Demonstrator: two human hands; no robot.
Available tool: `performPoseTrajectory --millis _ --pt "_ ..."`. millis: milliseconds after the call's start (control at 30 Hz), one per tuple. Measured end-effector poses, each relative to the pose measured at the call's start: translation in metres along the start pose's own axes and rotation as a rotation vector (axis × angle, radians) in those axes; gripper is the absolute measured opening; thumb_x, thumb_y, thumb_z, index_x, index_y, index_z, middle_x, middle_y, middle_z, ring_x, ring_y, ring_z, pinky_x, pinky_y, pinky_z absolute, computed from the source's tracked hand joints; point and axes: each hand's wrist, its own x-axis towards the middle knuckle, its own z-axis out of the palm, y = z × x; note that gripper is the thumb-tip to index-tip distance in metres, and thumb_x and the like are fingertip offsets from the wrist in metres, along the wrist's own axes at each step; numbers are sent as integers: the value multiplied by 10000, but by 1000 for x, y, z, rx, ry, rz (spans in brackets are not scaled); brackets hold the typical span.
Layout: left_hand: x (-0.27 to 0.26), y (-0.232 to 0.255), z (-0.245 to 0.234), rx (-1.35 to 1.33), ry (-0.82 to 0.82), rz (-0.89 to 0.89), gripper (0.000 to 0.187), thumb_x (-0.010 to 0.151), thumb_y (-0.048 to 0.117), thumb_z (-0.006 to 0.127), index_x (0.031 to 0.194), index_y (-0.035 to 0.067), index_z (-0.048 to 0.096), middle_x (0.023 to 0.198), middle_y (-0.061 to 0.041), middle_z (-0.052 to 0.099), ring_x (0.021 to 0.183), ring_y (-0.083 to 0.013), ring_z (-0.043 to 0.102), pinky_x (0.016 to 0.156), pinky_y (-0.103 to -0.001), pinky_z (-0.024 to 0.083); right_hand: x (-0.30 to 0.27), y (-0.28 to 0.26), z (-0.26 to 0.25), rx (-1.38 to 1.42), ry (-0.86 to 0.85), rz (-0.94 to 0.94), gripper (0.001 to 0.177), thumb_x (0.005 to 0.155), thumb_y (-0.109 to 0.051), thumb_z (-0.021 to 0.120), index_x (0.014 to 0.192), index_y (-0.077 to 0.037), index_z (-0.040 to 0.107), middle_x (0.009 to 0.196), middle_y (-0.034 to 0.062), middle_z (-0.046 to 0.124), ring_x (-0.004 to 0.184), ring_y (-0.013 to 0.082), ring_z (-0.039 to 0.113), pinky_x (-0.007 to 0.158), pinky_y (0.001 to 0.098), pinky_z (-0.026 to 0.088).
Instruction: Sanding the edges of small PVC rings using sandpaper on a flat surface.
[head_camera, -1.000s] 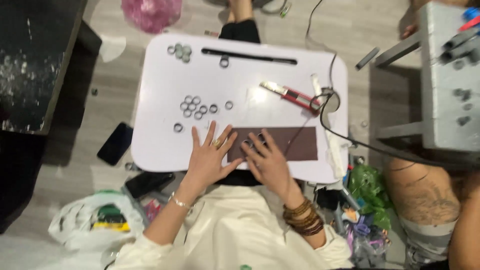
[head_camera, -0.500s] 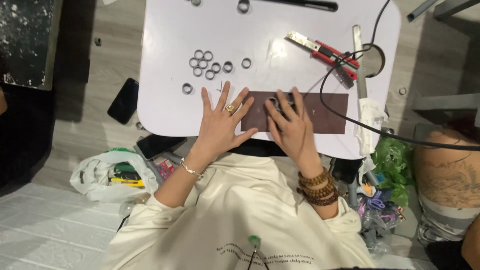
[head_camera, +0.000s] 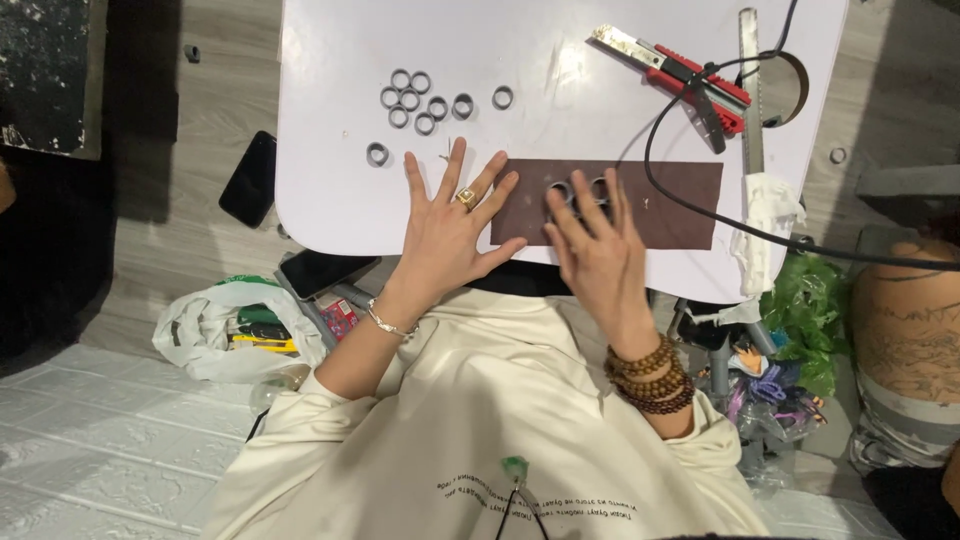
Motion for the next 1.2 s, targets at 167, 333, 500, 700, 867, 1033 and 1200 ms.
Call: performPoseTrajectory --millis 167,333,500,700,867,1033,1200 --pt "-1 1 -1 1 4 -1 756 958 697 635 1541 217 586 1679 1 443 1599 -403 187 1172 -851 -23 11 -7 -4 -47 51 54 347 1039 -202 744 1381 -141 755 1447 184 670 1379 507 527 1028 541 561" --pt "-2 0 2 10 8 11 765 953 692 640 1555 225 563 1679 -1 439 1590 -422 208 1159 -874 8 2 -2 -12 32 19 31 334 1015 -204 760 1340 -124 772 1477 190 650 1408 529 492 1074 544 530" --pt "0 -1 3 4 10 10 764 960 691 638 1555 217 568 1682 -4 439 1594 -417 198 1158 -866 -12 7 -1 14 -31 82 18 359 1003 -184 782 1356 -122 758 1465 218 645 1383 544 499 1045 566 540" --pt "0 0 2 6 8 6 761 962 704 633 1548 221 578 1680 3 440 1599 -402 187 1172 -850 -34 1 1 -8 -38 56 65 338 1033 -197 759 1363 -120 762 1459 211 660 1409 513 496 1065 545 523" --pt "0 -1 3 3 23 8 764 957 707 642 1544 222 583 1677 -3 446 1599 -402 186 1170 -849 -37 10 -15 10 -35 88 56 375 1004 -186 794 1367 -107 749 1466 232 639 1408 534 477 1080 557 515" --pt "-1 0 3 0 16 5 753 959 702 645 1540 227 587 1674 0 446 1595 -402 193 1170 -858 -10 -2 1 8 49 52 63 381 989 -138 793 1364 -86 752 1495 255 608 1427 563 430 1112 588 484" --pt "-1 2 -2 0 1 -9 763 946 710 649 1544 240 581 1677 22 441 1601 -386 180 1179 -852 -13 15 -24 14 31 101 33 411 974 -152 819 1373 -97 738 1472 239 628 1408 559 457 1107 597 483"
